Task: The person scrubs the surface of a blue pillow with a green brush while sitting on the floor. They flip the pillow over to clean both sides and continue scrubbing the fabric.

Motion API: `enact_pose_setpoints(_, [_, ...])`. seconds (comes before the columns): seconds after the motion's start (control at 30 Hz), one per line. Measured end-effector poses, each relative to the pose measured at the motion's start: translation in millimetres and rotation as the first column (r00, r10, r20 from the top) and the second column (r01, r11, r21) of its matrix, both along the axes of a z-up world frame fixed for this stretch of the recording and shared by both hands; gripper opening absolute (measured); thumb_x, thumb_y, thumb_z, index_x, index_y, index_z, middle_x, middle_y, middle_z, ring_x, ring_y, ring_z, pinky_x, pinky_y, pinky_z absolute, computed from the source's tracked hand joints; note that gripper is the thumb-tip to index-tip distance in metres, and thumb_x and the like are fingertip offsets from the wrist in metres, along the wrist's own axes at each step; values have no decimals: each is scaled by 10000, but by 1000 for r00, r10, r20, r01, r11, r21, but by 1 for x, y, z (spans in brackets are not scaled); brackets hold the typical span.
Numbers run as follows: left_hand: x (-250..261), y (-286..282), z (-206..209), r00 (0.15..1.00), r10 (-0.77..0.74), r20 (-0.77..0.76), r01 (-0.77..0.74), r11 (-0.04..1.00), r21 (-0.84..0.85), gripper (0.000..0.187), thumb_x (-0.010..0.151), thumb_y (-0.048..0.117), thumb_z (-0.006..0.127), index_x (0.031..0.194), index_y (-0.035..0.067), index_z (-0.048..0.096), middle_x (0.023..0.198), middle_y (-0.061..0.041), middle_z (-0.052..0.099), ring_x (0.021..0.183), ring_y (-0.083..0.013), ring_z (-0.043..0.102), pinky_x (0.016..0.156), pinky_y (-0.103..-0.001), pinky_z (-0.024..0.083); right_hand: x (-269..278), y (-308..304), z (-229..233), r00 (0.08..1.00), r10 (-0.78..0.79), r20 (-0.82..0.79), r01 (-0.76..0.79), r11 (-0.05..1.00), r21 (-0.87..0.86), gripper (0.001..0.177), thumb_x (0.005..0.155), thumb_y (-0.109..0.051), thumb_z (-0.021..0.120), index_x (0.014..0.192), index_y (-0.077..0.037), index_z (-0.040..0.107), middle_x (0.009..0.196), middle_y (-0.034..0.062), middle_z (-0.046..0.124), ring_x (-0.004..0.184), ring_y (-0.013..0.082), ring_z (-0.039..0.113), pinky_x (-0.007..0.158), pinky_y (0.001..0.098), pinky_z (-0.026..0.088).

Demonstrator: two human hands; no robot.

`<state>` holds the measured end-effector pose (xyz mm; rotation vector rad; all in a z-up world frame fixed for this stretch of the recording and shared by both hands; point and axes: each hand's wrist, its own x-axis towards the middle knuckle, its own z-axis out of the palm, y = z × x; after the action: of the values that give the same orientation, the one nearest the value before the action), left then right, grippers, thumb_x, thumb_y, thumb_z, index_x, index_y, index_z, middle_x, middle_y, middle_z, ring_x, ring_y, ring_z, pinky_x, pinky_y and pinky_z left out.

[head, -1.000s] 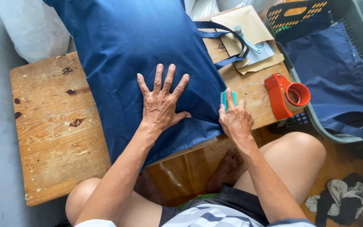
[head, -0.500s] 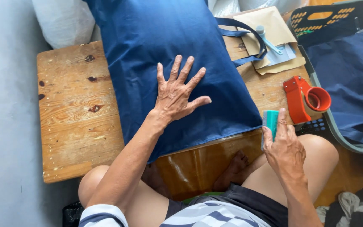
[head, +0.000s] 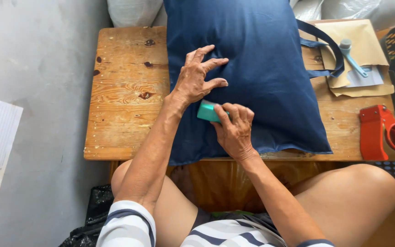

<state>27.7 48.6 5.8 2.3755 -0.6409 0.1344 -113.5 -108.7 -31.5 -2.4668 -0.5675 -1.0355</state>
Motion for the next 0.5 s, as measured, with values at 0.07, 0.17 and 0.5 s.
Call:
enact_pose_setpoints(0.07, [-4, 1, 3, 998, -18, 59, 17, 1000, 25, 585, 788, 497, 896, 1309, 332, 686, 1498, -42, 431, 1283, -385, 453, 912, -564, 541, -13, 4, -9, 991, 71, -112, -80, 993, -83, 303, 1034, -293, 614, 1265, -99, 639, 1147, 86, 598, 979, 304, 572, 838, 455, 374])
enact_pose_setpoints(0.17, [-3, -3, 3, 989, 23, 147, -39, 994, 105, 629, 703, 503, 959, 1231, 332, 663, 1408, -50, 459, 1152, -373, 515, 772, -528, 557, -29, 11, -27, 966, 72, -250, -120, 976, -181, 394, 881, -231, 752, 1247, -133, 642, 1112, 64, 598, 918, 313, 547, 764, 469, 414])
enact_pose_setpoints(0.5, [-4, -22, 19, 994, 105, -13, -101, 975, 197, 755, 587, 476, 1042, 1151, 289, 575, 1257, -29, 426, 1080, -302, 468, 679, -495, 611, -55, 0, 21, 301, 283, -911, -681, 733, 3, 483, 919, -363, 730, 1334, -134, 634, 1126, 59, 569, 962, 310, 551, 773, 467, 396])
